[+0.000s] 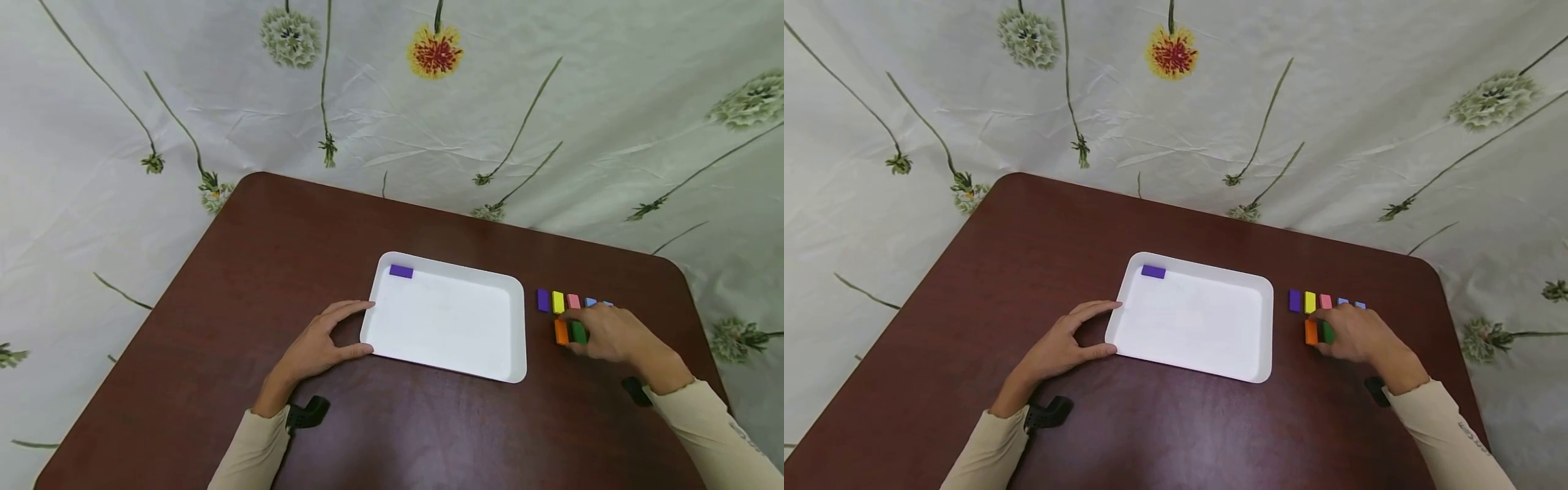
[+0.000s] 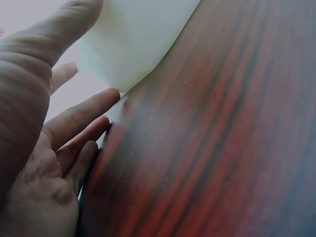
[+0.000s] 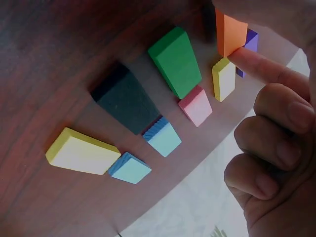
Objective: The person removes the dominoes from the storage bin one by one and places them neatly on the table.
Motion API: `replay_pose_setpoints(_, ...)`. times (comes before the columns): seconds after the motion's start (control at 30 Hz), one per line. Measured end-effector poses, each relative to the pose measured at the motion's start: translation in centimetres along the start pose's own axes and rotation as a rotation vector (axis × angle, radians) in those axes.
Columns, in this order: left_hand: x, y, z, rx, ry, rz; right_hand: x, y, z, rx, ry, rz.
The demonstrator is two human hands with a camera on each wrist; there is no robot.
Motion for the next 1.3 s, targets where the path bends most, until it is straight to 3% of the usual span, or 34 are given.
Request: replay_pose_setpoints(1.3, 0.0, -0.08, 0.0, -0.001, 0.005, 0.01, 0.64, -0.12, 0.95, 0.005, 0.004, 0.038)
Point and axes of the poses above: each hand's wrist, its own y-axis away from the middle knuckle, its own z-axis out of the palm, x = y × z, the point moved 4 cm from there along -y, towards the middle knuckle, and after that the axes turned 3 degrees about -x, right-handed, at the moved point
